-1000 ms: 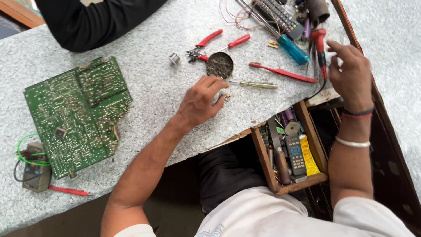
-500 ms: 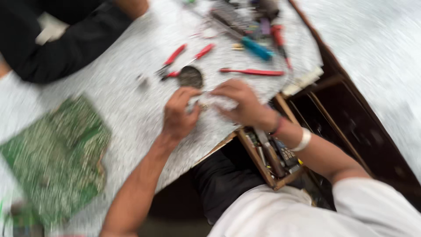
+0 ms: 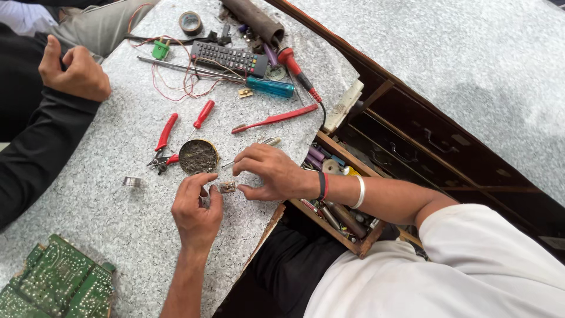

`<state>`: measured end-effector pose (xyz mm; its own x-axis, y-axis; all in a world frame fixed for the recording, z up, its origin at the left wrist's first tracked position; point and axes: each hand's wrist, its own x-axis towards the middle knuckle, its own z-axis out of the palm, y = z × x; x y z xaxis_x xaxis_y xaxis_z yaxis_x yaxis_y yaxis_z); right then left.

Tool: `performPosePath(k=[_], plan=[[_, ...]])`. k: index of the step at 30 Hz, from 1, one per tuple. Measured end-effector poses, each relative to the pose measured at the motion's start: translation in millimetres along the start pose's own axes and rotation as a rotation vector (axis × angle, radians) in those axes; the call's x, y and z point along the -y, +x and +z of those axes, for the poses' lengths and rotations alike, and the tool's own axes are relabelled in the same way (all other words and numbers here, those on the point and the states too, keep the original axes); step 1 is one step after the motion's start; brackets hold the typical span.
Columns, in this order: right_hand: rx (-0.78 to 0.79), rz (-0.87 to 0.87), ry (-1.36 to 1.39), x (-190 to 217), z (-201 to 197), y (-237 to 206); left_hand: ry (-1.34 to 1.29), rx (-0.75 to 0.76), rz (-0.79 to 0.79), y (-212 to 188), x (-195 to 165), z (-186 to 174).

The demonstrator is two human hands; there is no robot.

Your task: The person sits at a repair bench soldering components on a green circuit board. They use a soldering iron on the board, feed solder wire to the joint, then pick up and reposition small components and a small orange part, handling them by hand between soldering steps.

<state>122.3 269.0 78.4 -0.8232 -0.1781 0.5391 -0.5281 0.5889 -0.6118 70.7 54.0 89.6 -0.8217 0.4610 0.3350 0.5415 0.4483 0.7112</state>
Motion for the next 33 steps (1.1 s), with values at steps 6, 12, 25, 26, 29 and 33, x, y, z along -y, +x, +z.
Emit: performPosePath(k=[6,12,25,26,29,33], plan=[[0.051,-0.01,-0.019,-4.1,1.4,2.2,-0.022,0.002,-0.092,4.3,6.6,-1.0],[0.109,0.013,-0.054,-3.2,9.2,6.9,-0.047,-0.006,-0.072,4.3,14.4,-7.3],[0.143,0.007,-0.135,11.4,24.1,15.9,-0.033,0.001,-0.043,-2.2,27.0,-27.9],[0.137,0.0,-0.14,12.8,25.3,16.1,-0.033,-0.01,-0.031,-2.9,27.7,-29.6],[0.141,-0.006,-0.148,16.4,27.5,17.1,-0.034,-0.024,-0.014,-4.3,29.2,-34.0],[0.173,0.011,-0.152,20.4,28.8,18.2,-0.029,-0.012,-0.027,-6.2,29.6,-35.7]])
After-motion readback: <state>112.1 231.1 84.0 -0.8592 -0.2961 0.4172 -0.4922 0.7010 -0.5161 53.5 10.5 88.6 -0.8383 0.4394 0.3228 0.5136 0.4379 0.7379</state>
